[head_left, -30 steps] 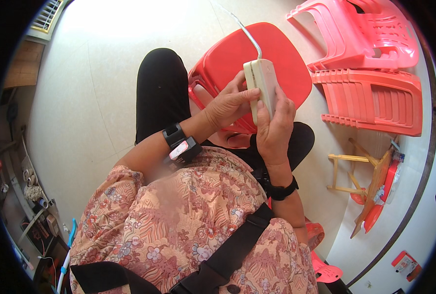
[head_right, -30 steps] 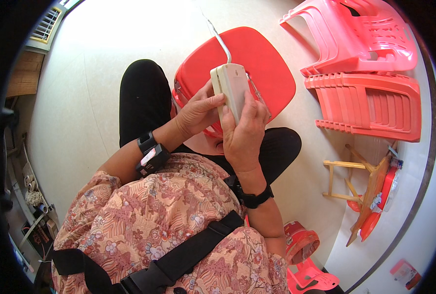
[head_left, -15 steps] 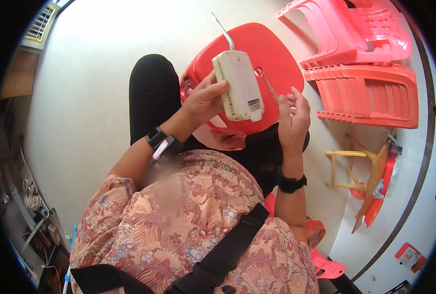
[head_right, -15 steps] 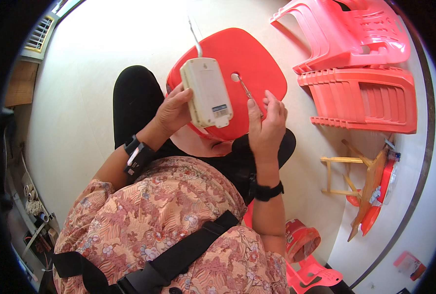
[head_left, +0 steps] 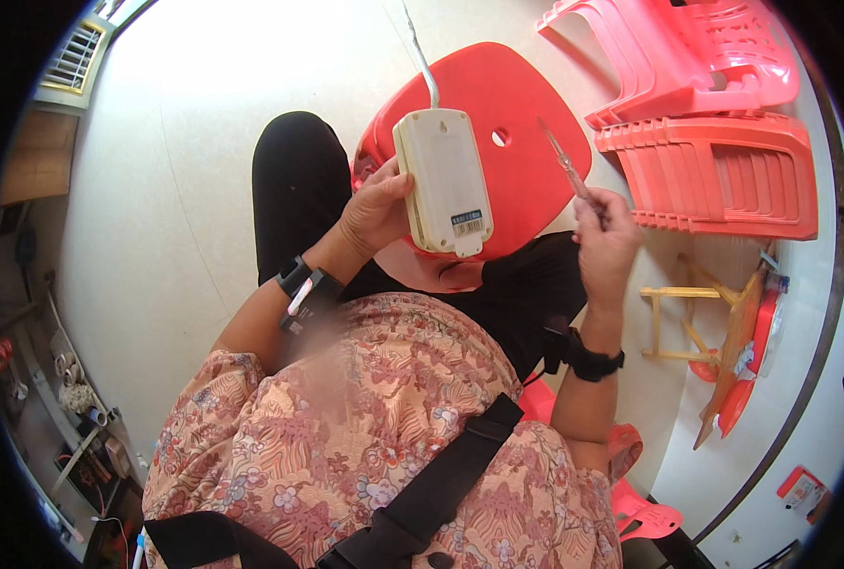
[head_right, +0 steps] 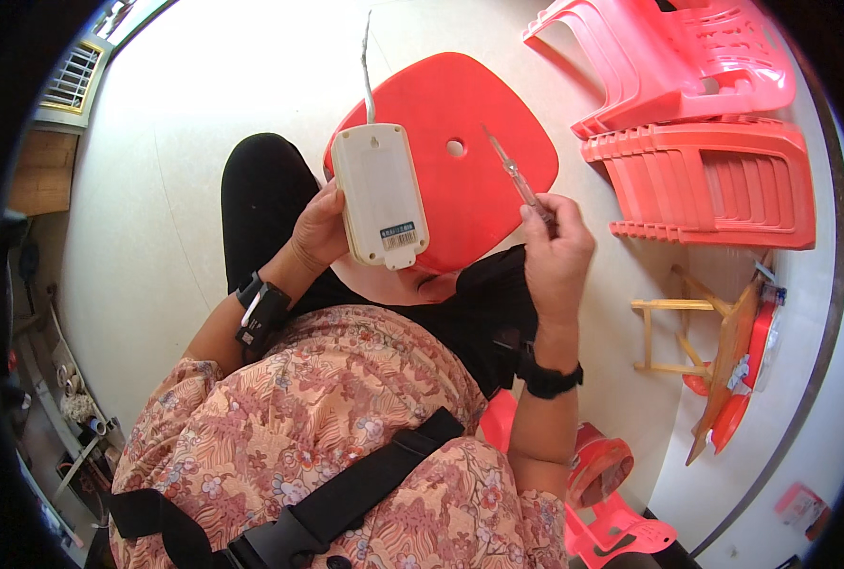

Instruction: The person retrieves a screwdriver from a shelf and then sits on the floor to disassemble a white electrical device. They use the screwdriver to remove screws from the casing, open the device to reveal internal wiring, and inspect the components.

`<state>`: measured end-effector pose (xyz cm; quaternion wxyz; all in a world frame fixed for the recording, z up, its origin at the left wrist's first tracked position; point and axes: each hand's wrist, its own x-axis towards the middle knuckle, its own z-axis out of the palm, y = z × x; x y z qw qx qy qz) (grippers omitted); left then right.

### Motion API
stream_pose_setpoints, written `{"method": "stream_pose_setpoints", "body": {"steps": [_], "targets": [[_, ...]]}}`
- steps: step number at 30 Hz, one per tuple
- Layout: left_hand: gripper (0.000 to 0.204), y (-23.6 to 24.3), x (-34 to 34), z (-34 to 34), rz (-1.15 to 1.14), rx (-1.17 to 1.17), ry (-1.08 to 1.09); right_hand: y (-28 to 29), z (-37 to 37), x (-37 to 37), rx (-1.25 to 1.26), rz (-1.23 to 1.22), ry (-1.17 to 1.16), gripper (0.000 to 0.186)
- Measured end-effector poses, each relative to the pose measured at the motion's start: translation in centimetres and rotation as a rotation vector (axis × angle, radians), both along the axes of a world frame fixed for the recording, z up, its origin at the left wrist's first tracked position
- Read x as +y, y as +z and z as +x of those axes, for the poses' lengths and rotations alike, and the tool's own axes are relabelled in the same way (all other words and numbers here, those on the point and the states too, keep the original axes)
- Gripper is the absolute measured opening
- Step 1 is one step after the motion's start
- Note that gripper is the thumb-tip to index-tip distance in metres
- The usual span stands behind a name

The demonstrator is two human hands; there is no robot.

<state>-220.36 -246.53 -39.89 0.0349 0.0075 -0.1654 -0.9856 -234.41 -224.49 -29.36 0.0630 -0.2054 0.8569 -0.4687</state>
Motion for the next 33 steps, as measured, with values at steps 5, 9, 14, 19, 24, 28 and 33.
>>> {"method": "stream_pose_setpoints", "body": {"steps": [5, 9, 14, 19, 24, 28, 33], "targets": [[0.08, -0.3, 1.3, 0.3, -0.029, 0.023, -0.104, 5.5, 3.0, -0.3, 0.116, -0.152, 0.179, 0.014], [0.083, -0.6, 2.2, 0.6, -0.041, 0.009, -0.174, 5.9, 4.2, -1.5, 0.295, -0.206, 0.209, 0.015], [0.084, -0.8, 2.8, 0.7, -0.004, 0.026, -0.235, 5.6, 5.0, -1.8, 0.29, -0.336, 0.169, 0.016], [0.089, -0.4, 3.2, 0.6, 0.0, 0.034, -0.272, 5.2, 5.1, -2.4, 0.383, -0.231, 0.201, 0.017], [0.093, 0.1, 3.3, 0.6, 0.004, 0.017, -0.293, 5.7, 5.2, -2.9, 0.439, -0.174, 0.27, 0.016], [0.087, 0.5, 3.5, 0.7, -0.01, 0.006, -0.275, 6.5, 5.8, -3.2, 0.47, -0.113, 0.256, 0.017], [0.086, 0.7, 3.5, 0.9, -0.041, -0.015, -0.264, 7.1, 6.4, -3.8, 0.546, -0.063, 0.346, 0.022]]}}
